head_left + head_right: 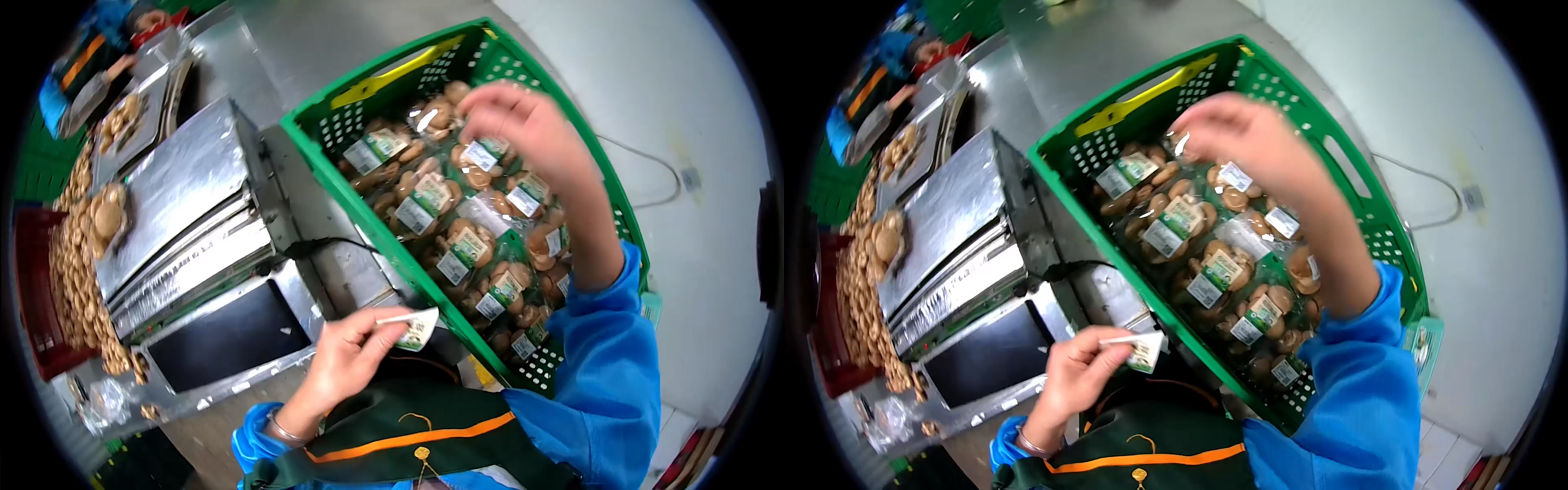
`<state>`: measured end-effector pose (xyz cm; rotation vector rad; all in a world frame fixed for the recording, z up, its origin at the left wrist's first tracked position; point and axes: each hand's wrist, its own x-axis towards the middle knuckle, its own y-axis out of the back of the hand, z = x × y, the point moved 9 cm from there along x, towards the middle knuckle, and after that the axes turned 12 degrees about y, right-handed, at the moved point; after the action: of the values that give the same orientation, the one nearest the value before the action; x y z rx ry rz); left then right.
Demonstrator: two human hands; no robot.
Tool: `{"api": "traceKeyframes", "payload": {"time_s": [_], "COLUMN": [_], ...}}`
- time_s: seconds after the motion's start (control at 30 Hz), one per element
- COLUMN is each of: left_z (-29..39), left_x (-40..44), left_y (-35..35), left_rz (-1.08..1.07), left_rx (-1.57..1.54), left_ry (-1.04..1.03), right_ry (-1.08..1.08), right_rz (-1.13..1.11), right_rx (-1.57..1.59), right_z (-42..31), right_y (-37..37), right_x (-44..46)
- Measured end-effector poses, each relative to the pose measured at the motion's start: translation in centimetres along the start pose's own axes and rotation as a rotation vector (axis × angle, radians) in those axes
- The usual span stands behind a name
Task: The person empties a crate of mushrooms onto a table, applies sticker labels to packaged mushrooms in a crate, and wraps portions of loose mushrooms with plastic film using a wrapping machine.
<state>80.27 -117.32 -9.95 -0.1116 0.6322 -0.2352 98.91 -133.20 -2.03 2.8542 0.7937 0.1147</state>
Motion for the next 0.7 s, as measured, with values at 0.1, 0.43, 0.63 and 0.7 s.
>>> {"api": "traceKeyframes", "payload": {"time_s": [0.1, 0.43, 0.63, 0.7], "left_z": [3.6, -4.0, -1.9, -4.8], "left_x": [-0.7, 0.7, -6.2, -10.5], "left_y": [2.1, -0.8, 4.8, 9.1], "left_rz": [0.164, -0.105, 0.069, 0.206], "left_rx": [0.260, 0.116, -0.577, -0.761], "left_ry": [-0.140, 0.138, 0.119, -0.138], "right_ry": [0.065, 0.158, -0.225, -0.090], "right_rz": [-0.578, 0.256, 0.285, 0.452], "right_rx": [-0.083, -0.432, -0.507, -0.869], "right_z": [-0.6, -3.5, 20.4, 19.7], "right_y": [-11.5, -0.1, 11.1, 13.0], "right_x": [-3.6, -2.4, 7.3, 6.5]}}
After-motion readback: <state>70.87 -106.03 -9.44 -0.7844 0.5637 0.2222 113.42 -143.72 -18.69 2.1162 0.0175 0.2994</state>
